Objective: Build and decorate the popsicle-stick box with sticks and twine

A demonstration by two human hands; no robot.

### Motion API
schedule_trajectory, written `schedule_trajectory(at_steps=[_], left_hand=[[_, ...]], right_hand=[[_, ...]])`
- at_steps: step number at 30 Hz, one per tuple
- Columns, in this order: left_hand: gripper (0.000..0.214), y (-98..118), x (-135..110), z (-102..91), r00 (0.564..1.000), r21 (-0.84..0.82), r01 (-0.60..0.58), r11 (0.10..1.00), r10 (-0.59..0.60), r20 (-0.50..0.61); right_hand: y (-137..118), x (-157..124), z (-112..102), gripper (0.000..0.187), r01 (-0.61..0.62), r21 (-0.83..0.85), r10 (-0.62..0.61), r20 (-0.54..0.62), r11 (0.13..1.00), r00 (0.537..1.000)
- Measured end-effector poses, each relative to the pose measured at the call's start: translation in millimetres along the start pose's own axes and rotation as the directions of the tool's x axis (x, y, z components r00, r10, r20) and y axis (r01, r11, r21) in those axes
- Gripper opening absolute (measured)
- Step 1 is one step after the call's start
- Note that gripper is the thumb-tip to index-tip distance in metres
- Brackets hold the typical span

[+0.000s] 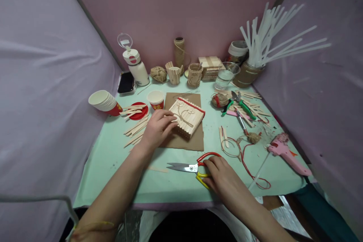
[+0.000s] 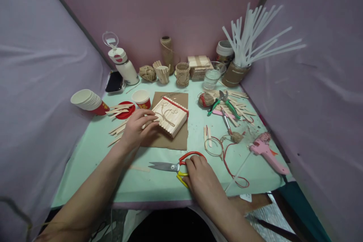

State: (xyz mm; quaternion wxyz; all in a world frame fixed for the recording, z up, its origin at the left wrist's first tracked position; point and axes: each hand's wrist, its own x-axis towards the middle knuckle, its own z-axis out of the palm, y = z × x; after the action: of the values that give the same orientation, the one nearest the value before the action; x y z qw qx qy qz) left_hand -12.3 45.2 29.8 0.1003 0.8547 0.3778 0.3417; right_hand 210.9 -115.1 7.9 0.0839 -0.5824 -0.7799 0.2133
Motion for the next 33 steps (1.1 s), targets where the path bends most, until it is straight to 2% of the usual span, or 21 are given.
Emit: schedule_trajectory(at_steps=[5,12,15,19,24,33], left_hand=[[0.011,5.5,3.3,5.7,0.991,-0.001,0.116,0.993,-0.115,0.073],[0.008,9.0,5.0,14.7,0.963,0.043,0.268,0.962,-0.268,0.004],[0.008,11.7,5.1,14.1,0.962,0.053,0.271,0.961,-0.272,0.009],[0.010,12.8,6.7,11.8,0.968,0.044,0.238,0.970,-0.241,0.072],[0.008,13.2,10.3,11.8,0.959,0.038,0.257,0.966,-0.260,0.113],[0.009,16.1,10.9,13.2,0.958,0.110,0.264,0.958,-0.274,0.087]], right_hand=[[2.1,0.0,1.0,0.034,0.004,-0.003,-0.004,-0.016,1.000,1.000],[7.0,-1.7,6.8,0.038,0.019,0.004,-0.019,-0.044,1.000,0.999],[8.6,-1.6,9.5,0.038,0.023,0.002,-0.023,-0.050,1.000,0.998],[9.3,-0.6,10.6,0.039,0.039,0.000,-0.039,-0.055,0.999,0.998],[8.2,-0.6,9.1,0.037,0.036,0.006,-0.036,-0.053,0.999,0.998],[9.0,-2.4,9.3,0.038,0.020,0.023,-0.018,-0.050,1.000,0.999]])
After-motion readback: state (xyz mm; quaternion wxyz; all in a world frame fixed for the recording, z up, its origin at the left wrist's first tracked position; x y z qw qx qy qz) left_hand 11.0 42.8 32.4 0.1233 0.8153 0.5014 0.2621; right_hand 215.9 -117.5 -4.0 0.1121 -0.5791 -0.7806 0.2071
